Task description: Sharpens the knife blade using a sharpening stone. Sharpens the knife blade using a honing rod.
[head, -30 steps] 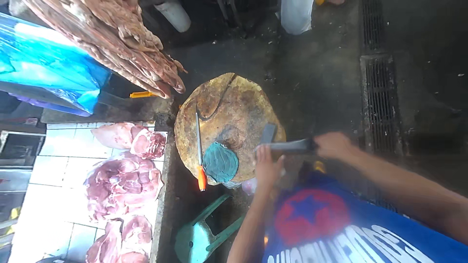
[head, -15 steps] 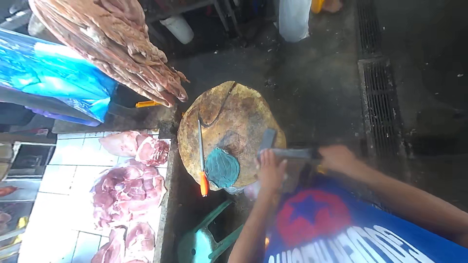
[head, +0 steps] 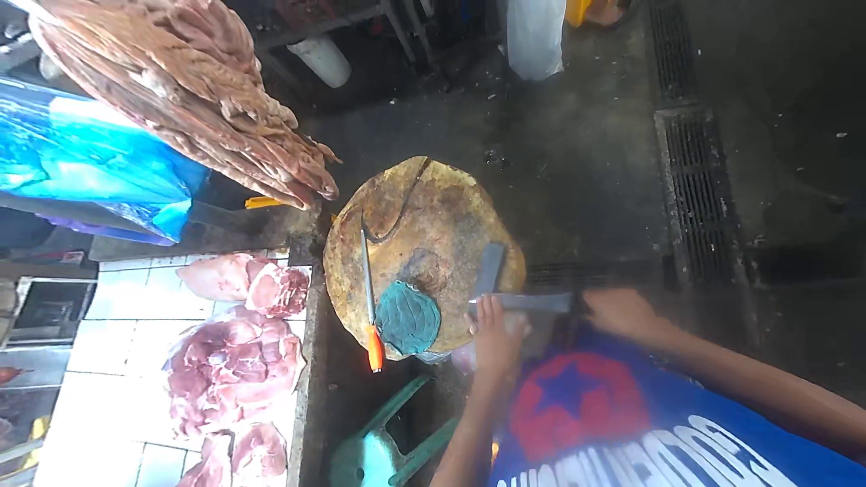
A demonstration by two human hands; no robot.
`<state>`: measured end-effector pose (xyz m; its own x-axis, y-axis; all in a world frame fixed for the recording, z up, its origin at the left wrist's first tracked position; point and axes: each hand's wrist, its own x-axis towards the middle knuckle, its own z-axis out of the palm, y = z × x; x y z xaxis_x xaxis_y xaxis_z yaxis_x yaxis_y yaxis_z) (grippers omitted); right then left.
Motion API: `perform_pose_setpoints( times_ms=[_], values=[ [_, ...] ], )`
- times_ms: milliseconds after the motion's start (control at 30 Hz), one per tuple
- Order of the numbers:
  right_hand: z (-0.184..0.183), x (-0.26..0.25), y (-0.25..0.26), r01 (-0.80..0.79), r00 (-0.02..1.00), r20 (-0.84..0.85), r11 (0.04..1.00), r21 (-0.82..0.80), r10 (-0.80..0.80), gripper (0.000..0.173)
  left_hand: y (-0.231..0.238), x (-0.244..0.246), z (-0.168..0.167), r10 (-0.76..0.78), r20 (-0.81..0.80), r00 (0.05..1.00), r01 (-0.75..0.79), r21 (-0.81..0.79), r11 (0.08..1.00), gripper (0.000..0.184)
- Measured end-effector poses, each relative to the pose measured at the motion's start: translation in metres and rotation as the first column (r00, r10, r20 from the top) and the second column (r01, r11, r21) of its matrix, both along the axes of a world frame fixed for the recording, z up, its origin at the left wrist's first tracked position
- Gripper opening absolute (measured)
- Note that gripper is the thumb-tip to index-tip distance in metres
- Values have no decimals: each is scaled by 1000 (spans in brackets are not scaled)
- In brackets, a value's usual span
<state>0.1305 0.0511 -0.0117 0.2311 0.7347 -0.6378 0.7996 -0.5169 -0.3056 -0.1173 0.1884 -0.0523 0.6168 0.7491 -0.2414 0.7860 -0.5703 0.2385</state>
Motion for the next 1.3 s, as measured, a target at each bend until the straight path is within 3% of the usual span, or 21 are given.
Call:
perform_pose_setpoints(
  times_ms=[100,200,300,433,533,667,733,867,933,1033,1167,1233,1300],
  values=[
    [1,9,-11,113,994,5,994,-4,-113,45,9,33,12,-39,-4,999,39,-59,997,88],
    [12,25,-20,251,966,72,967,-50,-247,49,35,80,-3,-172,76,982,174,-21,985,80],
    [22,31,-8,135,988,87,989,-55,-130,42,25,63,-1,-104,89,991,107,-23,994,77],
    [10,38,21,-83,997,4,996,-28,83,30,-10,10,16,40,-27,999,-41,-35,999,85],
    [3,72,22,-43,997,63,999,25,41,27,-5,45,16,-4,-3,1000,4,-31,1000,84],
    [0,113,33,-31,979,204,998,57,19,27,23,82,-7,-105,84,991,99,76,992,78],
    [-1,83,61,-48,988,152,997,54,39,29,34,50,-3,-30,63,998,24,87,996,77],
    [-17,-32,110,-171,985,-23,981,97,174,25,34,-77,-5,201,3,980,-201,73,977,75],
    [-11,-52,112,-247,963,-84,964,101,256,21,25,-101,2,228,-19,973,-227,57,972,74],
    [-1,-1,86,-199,976,-72,977,76,204,24,19,-37,15,144,18,989,-144,17,989,74],
    [-4,106,44,-40,985,169,996,77,26,28,26,78,-1,-65,76,995,62,40,997,79],
    [2,111,49,-19,980,199,999,50,8,31,38,82,-10,-113,94,989,108,63,992,78],
    [3,71,72,-31,989,149,999,44,24,31,56,41,-15,-81,101,992,72,90,993,73]
  ],
)
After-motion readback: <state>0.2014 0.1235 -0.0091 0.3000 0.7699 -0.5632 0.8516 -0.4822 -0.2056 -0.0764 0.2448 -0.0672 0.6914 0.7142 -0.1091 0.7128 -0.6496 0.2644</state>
